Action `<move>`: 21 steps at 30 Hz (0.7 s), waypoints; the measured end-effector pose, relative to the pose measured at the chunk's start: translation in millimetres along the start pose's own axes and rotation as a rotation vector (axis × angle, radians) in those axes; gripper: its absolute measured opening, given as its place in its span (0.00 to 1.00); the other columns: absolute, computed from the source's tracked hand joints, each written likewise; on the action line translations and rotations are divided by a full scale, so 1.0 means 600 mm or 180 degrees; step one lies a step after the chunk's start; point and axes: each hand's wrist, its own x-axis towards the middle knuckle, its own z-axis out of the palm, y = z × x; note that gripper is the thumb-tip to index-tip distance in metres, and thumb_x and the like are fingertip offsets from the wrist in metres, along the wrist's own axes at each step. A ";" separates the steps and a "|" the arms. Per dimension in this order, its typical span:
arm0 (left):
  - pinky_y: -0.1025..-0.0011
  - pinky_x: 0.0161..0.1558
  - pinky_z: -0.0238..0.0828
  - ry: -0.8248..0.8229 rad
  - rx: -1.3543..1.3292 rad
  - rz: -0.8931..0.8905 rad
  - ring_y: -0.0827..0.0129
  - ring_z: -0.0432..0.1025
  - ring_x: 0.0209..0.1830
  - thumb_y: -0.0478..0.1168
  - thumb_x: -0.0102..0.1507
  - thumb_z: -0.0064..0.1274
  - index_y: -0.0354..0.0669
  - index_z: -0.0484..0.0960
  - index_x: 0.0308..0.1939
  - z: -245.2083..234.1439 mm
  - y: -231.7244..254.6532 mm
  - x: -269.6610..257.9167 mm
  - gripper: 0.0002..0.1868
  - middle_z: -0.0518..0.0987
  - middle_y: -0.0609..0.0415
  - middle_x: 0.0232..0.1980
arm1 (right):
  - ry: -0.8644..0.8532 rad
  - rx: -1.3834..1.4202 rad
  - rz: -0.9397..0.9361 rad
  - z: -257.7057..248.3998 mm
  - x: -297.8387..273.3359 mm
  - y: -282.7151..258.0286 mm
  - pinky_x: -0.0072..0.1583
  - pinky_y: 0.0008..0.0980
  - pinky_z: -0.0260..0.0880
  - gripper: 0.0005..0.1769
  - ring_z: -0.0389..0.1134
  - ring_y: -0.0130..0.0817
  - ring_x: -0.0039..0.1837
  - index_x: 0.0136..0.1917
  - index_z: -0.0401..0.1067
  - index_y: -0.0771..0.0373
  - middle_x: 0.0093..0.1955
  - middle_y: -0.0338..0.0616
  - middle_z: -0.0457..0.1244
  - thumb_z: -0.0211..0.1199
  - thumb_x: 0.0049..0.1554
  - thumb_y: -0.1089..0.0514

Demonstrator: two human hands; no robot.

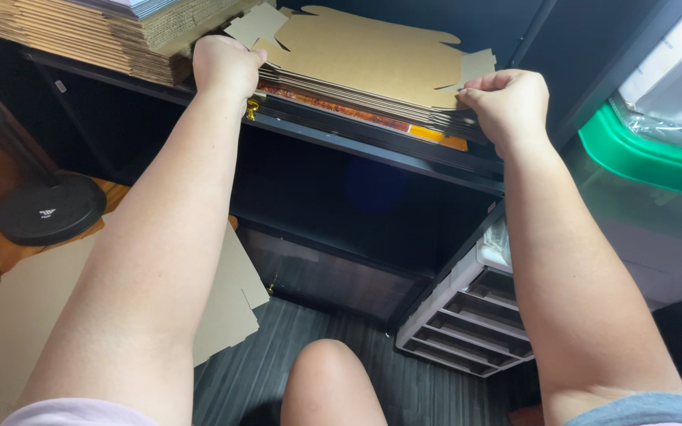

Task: The person repeatedly picks up flat cardboard pieces from a wooden surface, lifts them, and places them onto a stack on a black shelf. The action is performed one at a time in a repetitive loop throughout the clip.

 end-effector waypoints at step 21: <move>0.67 0.62 0.70 -0.0036 -0.0528 0.0070 0.70 0.75 0.53 0.47 0.64 0.60 0.43 0.52 0.79 -0.097 -0.004 -0.155 0.45 0.75 0.62 0.47 | 0.0609 0.0021 -0.2524 -0.018 -0.091 -0.043 0.51 0.33 0.69 0.16 0.61 0.38 0.58 0.61 0.75 0.59 0.60 0.48 0.55 0.74 0.62 0.56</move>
